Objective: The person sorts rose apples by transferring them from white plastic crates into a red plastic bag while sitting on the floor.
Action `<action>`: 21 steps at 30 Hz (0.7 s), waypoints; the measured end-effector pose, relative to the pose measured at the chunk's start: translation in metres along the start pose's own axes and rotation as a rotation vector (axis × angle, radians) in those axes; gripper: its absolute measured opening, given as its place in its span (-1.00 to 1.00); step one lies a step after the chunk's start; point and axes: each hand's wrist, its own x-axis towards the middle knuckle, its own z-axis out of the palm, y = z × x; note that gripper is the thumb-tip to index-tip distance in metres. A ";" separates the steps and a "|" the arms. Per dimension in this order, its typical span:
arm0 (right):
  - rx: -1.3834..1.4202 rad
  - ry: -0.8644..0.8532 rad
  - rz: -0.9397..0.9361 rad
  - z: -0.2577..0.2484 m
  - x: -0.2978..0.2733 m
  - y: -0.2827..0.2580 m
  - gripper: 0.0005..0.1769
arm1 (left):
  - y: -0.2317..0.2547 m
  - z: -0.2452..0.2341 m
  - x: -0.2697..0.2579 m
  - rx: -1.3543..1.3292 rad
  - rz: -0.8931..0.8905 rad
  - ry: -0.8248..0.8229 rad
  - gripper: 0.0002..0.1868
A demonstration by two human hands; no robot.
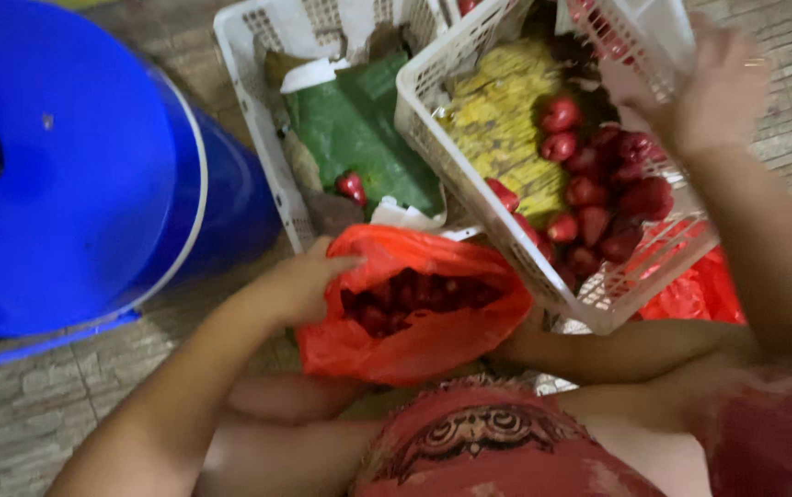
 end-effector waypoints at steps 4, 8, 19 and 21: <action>0.336 -0.361 0.032 0.098 0.005 0.064 -0.24 | 0.013 -0.007 -0.007 -0.004 -0.127 -0.078 -0.06; 0.537 -0.502 0.037 0.071 -0.024 0.074 -0.45 | 0.021 0.008 -0.011 0.300 -0.137 0.074 -0.07; 0.928 -0.209 0.248 0.074 -0.033 0.085 -0.67 | 0.102 0.063 0.005 0.420 0.358 0.673 -0.37; 0.656 -0.067 0.154 0.118 -0.013 0.098 -0.55 | 0.106 0.070 0.016 0.445 0.454 0.740 -0.42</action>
